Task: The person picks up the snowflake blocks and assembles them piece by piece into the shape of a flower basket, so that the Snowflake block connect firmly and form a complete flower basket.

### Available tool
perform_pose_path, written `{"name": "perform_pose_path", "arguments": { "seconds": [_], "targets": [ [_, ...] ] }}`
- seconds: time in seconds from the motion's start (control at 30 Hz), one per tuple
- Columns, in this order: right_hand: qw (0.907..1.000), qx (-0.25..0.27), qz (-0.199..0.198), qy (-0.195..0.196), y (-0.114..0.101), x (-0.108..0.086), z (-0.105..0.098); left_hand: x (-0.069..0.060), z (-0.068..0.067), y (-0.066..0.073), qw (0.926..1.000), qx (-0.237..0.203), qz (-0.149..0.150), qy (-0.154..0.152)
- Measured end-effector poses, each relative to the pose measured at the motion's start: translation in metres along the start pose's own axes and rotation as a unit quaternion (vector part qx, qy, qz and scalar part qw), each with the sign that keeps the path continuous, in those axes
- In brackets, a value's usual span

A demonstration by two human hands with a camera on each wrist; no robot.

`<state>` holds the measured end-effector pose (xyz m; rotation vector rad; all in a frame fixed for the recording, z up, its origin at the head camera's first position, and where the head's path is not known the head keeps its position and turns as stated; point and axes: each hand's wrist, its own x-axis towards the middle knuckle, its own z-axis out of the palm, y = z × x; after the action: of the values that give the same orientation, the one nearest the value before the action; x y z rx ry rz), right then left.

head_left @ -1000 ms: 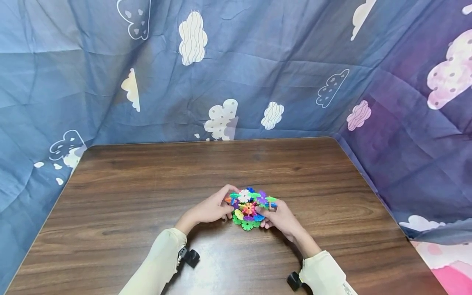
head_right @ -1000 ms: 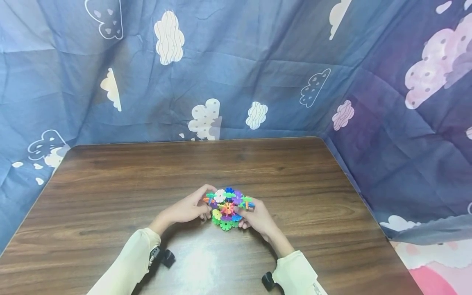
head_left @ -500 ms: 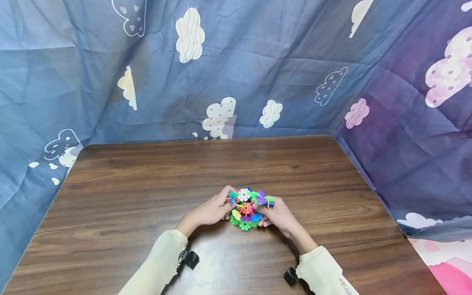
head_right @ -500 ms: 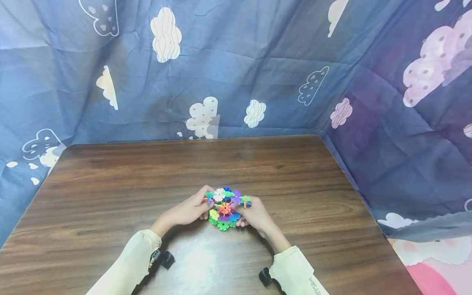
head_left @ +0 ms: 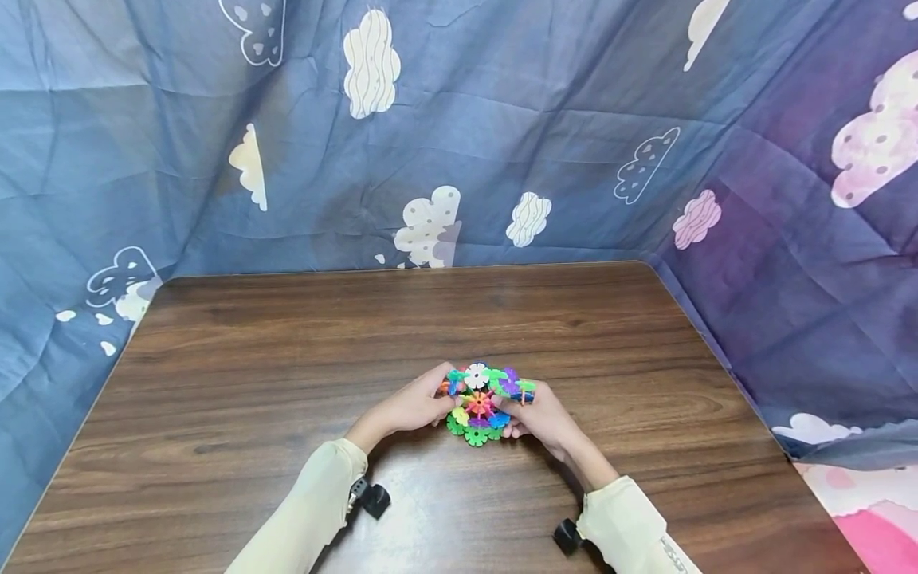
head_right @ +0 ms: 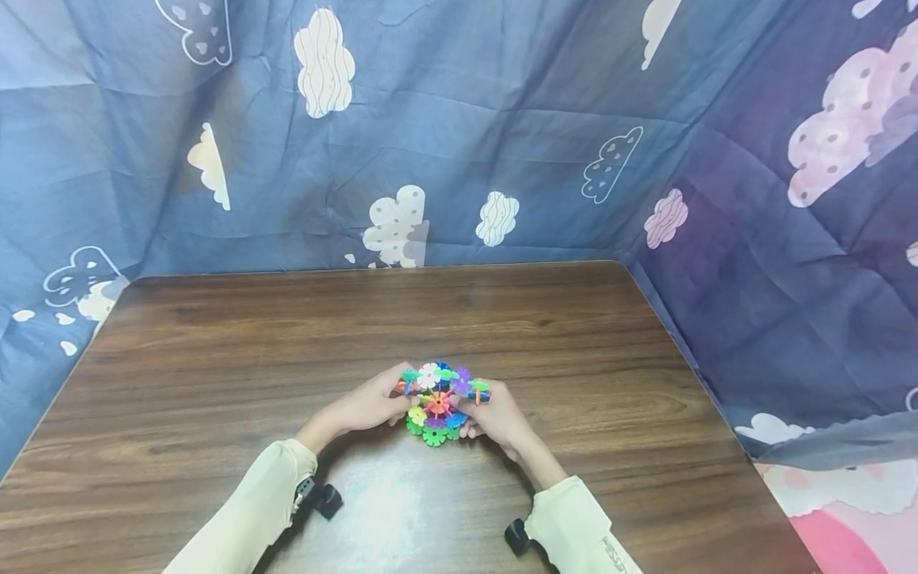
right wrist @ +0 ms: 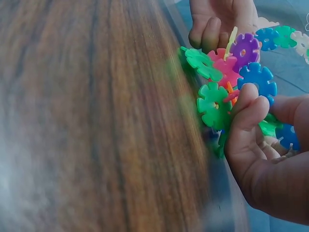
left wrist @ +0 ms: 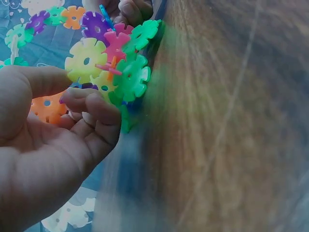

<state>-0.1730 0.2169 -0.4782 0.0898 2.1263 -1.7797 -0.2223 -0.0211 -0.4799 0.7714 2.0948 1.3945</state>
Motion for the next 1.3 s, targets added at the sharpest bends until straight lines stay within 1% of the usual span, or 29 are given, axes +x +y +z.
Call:
{"name": "perform_pose_path", "arguments": {
  "seconds": [0.13, 0.27, 0.43, 0.5, 0.57, 0.67, 0.73, 0.87, 0.97, 1.17, 1.3],
  "targets": [
    [1.0, -0.004, -0.001, -0.008, 0.0, 0.0, 0.0, 0.001, 0.001, -0.002, 0.9995, -0.029, -0.008, 0.002],
    [0.9999, -0.005, -0.004, -0.012, -0.001, 0.0, 0.0, 0.001, 0.002, -0.003, 0.9983, -0.057, -0.008, 0.006],
    [0.9999, -0.005, -0.001, -0.016, -0.002, 0.0, -0.001, 0.0, 0.002, -0.004, 0.9965, -0.083, -0.008, 0.0],
    [0.9998, -0.007, 0.002, -0.019, -0.003, 0.0, -0.001, 0.0, 0.002, -0.004, 0.996, -0.089, -0.006, -0.006],
    [0.9996, -0.014, 0.006, -0.022, -0.003, 0.0, -0.003, -0.001, 0.001, -0.005, 0.9962, -0.086, -0.004, -0.01],
    [0.9991, -0.029, 0.015, -0.026, -0.005, 0.0, -0.005, -0.002, -0.001, -0.006, 0.9963, -0.085, 0.003, -0.013],
    [0.9985, -0.042, 0.014, -0.032, -0.005, 0.0, -0.007, -0.002, -0.002, -0.006, 0.9965, -0.083, 0.008, -0.011],
    [0.9955, -0.08, -0.02, -0.047, -0.008, -0.004, -0.016, -0.002, -0.002, -0.006, 0.9963, -0.085, 0.013, -0.005],
    [0.9906, -0.117, -0.056, -0.044, -0.013, -0.01, -0.025, -0.002, -0.001, -0.007, 0.9958, -0.09, 0.014, 0.004],
    [0.9798, -0.163, -0.114, -0.021, -0.02, -0.02, -0.032, -0.004, -0.001, -0.007, 0.9954, -0.092, 0.022, 0.018],
    [0.9714, -0.198, -0.131, 0.006, -0.022, -0.023, -0.033, -0.004, 0.0, -0.006, 0.9959, -0.084, 0.021, 0.024]
  ]
}}
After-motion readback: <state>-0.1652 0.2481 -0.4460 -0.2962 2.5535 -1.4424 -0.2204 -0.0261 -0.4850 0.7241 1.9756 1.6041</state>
